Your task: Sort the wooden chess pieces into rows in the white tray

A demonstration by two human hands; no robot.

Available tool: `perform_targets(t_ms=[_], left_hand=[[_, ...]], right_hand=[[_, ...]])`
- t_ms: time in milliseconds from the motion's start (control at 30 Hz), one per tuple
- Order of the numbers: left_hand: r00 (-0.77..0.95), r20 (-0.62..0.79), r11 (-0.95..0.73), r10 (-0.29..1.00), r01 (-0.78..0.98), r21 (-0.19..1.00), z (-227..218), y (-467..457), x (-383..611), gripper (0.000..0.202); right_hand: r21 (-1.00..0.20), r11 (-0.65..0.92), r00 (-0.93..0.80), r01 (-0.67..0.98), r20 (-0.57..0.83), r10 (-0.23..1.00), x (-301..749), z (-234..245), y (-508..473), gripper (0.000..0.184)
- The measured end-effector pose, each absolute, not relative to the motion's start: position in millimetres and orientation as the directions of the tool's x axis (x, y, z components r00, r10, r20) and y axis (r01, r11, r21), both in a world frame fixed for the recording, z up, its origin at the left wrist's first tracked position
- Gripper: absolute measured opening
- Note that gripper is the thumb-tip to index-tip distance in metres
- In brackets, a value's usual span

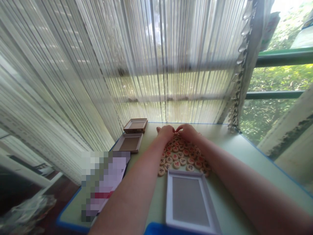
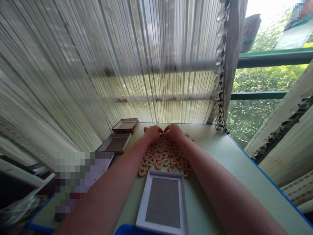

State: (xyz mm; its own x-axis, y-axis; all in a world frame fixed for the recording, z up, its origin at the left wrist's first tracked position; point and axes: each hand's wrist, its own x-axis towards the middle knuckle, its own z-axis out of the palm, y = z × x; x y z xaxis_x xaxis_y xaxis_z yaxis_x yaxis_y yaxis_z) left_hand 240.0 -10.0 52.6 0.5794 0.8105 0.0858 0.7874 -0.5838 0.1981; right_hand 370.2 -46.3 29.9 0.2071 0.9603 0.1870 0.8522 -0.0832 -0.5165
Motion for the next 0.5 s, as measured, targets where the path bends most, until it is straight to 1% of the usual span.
perform_targets(t_ms=[100, 267, 333, 400, 500], left_hand=[[0.576, 0.076, -0.579, 0.814, 0.792, 0.192, 54.2, -10.5, 240.0, 0.027], [0.533, 0.086, -0.538, 0.841, 0.814, 0.218, 64.7, -17.1, 239.1, 0.029], [0.537, 0.059, -0.537, 0.841, 0.818, 0.206, 69.7, -26.6, 238.4, 0.028], [0.549, 0.026, -0.544, 0.836, 0.819, 0.183, 72.3, -39.0, 237.9, 0.028], [0.592, 0.009, -0.588, 0.806, 0.797, 0.137, 69.9, -57.8, 237.5, 0.027]], right_hand=[[-0.533, -0.121, 0.219, 0.838, 0.125, 0.968, 372.2, 35.9, -48.2, 0.028], [-0.504, -0.08, 0.129, 0.86, 0.064, 0.99, 377.0, 63.9, -61.1, 0.026], [-0.469, -0.088, 0.112, 0.879, 0.023, 0.993, 376.7, 75.2, -72.3, 0.025], [-0.407, -0.102, 0.109, 0.908, -0.004, 0.994, 375.3, 81.5, -86.5, 0.023], [-0.311, -0.144, 0.153, 0.939, 0.004, 0.988, 374.2, 80.3, -111.2, 0.024]])
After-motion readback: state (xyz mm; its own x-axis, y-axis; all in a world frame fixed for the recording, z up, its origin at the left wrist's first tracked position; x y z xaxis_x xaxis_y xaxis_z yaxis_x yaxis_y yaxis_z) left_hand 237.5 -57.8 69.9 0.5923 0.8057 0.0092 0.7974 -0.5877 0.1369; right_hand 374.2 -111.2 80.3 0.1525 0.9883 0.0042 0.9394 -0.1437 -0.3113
